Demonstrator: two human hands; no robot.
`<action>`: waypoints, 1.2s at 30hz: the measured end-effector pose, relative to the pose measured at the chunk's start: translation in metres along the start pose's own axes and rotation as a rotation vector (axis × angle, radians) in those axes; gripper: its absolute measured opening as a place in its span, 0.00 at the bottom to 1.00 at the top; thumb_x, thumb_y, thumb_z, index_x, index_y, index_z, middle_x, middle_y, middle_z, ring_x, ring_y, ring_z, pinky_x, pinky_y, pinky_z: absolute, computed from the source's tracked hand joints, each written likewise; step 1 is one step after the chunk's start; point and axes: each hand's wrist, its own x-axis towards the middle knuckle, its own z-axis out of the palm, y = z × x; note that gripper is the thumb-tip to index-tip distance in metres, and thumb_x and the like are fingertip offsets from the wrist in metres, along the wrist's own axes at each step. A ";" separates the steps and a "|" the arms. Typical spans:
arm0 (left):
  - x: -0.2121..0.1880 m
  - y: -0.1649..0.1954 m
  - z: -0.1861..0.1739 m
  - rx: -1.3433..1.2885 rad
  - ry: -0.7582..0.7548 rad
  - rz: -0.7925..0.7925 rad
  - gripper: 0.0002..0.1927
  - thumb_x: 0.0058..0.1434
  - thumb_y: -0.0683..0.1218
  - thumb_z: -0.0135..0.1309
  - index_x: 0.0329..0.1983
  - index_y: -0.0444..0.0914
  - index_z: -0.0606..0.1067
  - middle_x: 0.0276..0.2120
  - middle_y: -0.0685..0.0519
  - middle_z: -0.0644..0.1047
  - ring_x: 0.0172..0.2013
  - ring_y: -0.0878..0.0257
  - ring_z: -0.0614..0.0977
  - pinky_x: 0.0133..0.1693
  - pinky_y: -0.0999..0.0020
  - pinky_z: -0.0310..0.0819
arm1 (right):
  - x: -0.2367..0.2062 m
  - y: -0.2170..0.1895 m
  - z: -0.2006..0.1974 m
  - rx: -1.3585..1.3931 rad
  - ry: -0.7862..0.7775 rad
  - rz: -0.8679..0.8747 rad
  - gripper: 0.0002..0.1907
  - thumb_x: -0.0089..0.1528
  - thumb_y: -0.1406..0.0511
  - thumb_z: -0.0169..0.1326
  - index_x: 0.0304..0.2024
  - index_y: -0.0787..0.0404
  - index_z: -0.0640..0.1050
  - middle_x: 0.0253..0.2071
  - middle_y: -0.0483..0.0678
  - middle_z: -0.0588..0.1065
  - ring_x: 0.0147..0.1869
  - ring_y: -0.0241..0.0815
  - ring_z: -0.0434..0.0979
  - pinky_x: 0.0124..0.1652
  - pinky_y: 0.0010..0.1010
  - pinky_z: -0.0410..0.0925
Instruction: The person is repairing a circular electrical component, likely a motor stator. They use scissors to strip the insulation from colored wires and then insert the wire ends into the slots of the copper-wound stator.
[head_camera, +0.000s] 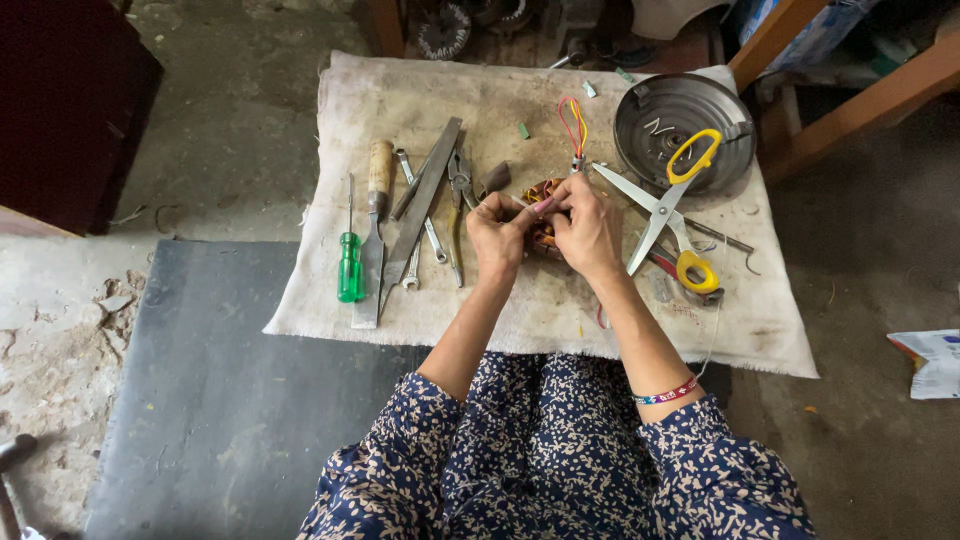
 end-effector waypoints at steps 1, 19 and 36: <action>0.000 0.002 0.000 0.005 -0.017 -0.015 0.14 0.54 0.39 0.69 0.22 0.35 0.73 0.20 0.57 0.77 0.21 0.74 0.72 0.23 0.77 0.66 | 0.000 -0.001 0.000 0.006 -0.005 0.031 0.11 0.54 0.74 0.59 0.38 0.62 0.73 0.29 0.48 0.80 0.28 0.46 0.76 0.30 0.39 0.66; -0.002 0.023 0.005 0.140 -0.016 -0.091 0.11 0.52 0.40 0.70 0.23 0.32 0.78 0.21 0.55 0.79 0.22 0.72 0.75 0.25 0.74 0.70 | -0.002 -0.013 -0.014 0.045 -0.079 0.130 0.13 0.55 0.74 0.59 0.41 0.63 0.75 0.33 0.47 0.83 0.28 0.41 0.80 0.31 0.32 0.70; -0.006 -0.002 0.000 0.199 -0.047 0.136 0.11 0.50 0.37 0.70 0.24 0.34 0.76 0.23 0.57 0.74 0.26 0.70 0.72 0.29 0.72 0.67 | -0.006 -0.040 -0.037 -0.054 0.089 -0.212 0.08 0.59 0.69 0.63 0.40 0.63 0.79 0.39 0.52 0.77 0.45 0.54 0.77 0.45 0.43 0.69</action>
